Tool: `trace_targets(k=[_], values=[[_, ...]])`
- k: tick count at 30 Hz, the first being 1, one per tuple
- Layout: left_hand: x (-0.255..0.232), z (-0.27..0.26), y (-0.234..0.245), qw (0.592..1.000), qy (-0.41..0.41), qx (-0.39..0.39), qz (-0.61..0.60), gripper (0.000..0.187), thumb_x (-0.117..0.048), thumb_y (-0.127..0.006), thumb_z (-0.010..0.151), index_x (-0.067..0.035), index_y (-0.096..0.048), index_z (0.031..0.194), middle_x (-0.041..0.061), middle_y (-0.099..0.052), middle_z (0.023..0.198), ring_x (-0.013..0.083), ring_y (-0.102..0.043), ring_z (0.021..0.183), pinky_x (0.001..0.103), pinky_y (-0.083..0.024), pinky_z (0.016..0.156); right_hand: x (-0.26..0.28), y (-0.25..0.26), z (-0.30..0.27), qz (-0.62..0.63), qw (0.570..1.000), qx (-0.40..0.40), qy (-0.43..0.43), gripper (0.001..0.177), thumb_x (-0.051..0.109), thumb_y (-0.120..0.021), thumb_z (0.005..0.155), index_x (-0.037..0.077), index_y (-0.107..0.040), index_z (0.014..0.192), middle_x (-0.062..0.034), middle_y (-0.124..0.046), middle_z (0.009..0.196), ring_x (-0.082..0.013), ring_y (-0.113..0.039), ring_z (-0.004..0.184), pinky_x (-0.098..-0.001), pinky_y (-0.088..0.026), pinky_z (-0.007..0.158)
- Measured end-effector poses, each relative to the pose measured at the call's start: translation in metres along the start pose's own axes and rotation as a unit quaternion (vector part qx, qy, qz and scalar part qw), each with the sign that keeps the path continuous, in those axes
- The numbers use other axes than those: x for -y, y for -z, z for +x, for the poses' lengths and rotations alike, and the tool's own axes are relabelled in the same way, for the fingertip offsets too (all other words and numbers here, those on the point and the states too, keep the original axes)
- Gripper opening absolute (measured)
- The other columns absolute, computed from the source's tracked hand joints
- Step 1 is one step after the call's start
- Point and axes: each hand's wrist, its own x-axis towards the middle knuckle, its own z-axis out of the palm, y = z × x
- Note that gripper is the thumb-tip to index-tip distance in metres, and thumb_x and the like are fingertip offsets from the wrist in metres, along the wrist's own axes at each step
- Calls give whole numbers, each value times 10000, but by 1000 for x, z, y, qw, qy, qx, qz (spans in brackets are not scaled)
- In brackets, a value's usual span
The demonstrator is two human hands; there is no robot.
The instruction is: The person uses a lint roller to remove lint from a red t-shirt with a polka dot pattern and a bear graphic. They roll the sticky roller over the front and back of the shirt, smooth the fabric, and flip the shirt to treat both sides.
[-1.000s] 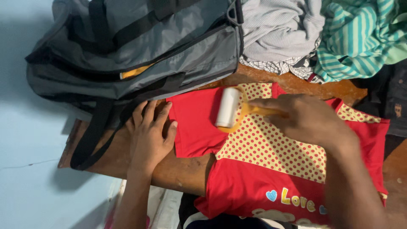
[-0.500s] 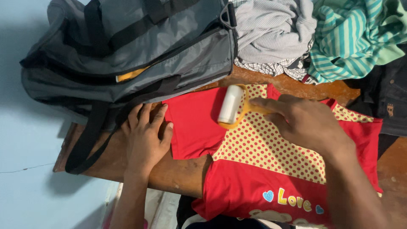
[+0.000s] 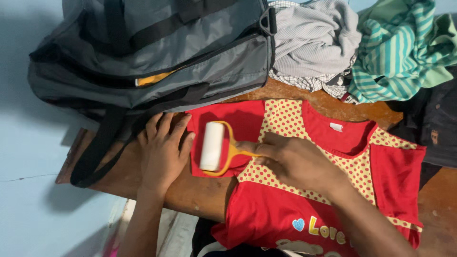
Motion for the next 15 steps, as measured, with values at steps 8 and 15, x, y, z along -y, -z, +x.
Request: trace_targets(k=[8, 15], values=[[1, -1, -3, 1000, 9, -3, -20, 434, -370, -662, 970, -175, -661, 1357, 142, -569, 1420, 364, -439, 1361, 580, -348, 1083, -8, 44, -1, -53, 980, 91, -169, 433, 304, -710, 893, 426, -713, 1308, 27, -764, 1126, -165, -756, 864, -364, -599, 787], [2, 0, -4, 1000, 8, -10, -12, 437, -349, -657, 955, -195, -667, 1364, 121, -565, 1431, 346, -433, 1372, 581, -339, 1087, 15, 4, 18, 2, 999, 41, -28, 533, 201, -689, 860, 325, -694, 1379, -87, -752, 1073, -262, -729, 879, -415, -580, 766]])
